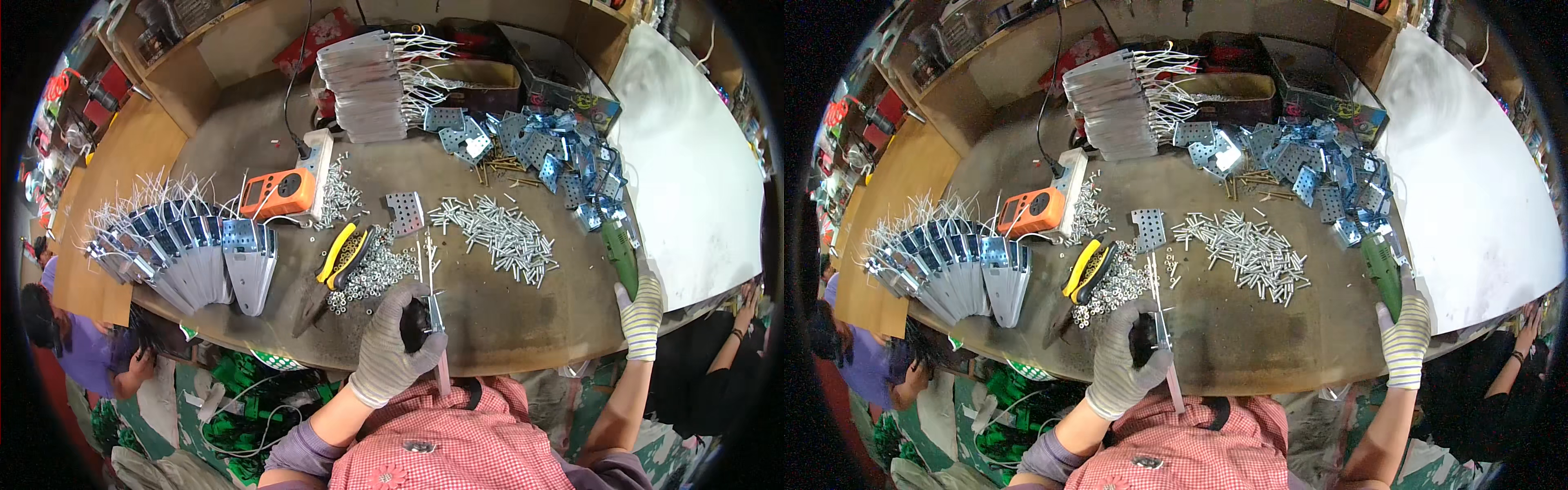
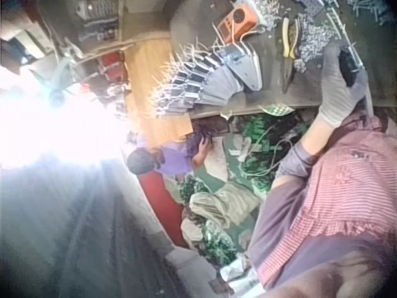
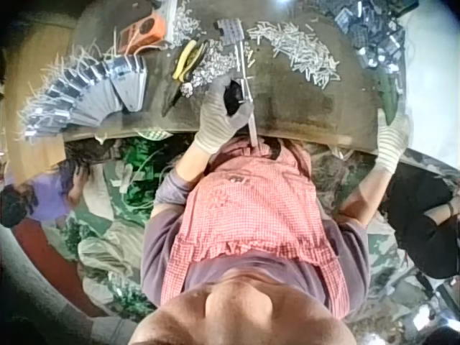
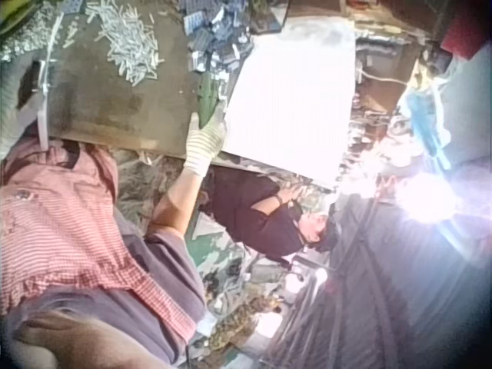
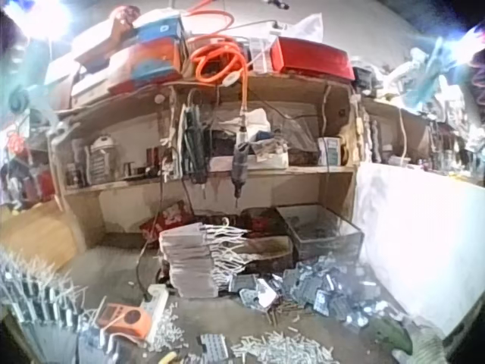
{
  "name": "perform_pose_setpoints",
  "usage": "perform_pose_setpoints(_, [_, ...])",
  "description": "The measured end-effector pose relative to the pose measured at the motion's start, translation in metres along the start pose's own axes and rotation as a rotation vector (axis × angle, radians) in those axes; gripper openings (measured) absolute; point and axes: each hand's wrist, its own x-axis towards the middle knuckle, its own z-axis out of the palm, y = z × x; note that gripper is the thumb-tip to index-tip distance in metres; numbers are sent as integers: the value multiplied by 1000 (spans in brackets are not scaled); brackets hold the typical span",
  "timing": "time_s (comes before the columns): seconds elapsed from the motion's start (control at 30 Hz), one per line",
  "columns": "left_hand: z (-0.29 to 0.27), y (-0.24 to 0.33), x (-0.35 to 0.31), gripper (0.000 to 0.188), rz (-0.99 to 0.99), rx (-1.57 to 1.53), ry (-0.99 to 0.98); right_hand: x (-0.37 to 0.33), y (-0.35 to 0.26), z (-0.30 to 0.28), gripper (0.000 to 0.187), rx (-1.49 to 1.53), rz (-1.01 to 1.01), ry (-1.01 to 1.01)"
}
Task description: Assemble metal brackets and perforated plates using a power drill and screws.
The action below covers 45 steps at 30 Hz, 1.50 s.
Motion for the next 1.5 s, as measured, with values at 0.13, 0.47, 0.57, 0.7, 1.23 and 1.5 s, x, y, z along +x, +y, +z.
perform_pose_setpoints(0.13, [1,5,2,55,-15,-5,10,-5,-15,-2,65,954,142,-102])
perform_pose_setpoints(0.47, [4,10,1,49,-29,-5,45,-32,-175,31,33,2790,672,-306])
perform_pose_setpoints(0.57, [2,6,-1,50,-50,-34,-7,-34,-184,31,26,2816,735,-291])
perform_pose_setpoints(0.7, [4,2,-3,53,-68,-49,33,-33,-185,32,23,2836,684,-320])
perform_pose_setpoints(1.23, [-5,17,-1,57,-22,21,75,-34,-182,36,38,2829,600,-325])
perform_pose_setpoints(1.5, [-76,9,-8,22,117,1197,14,-34,-184,38,37,2836,566,-362])
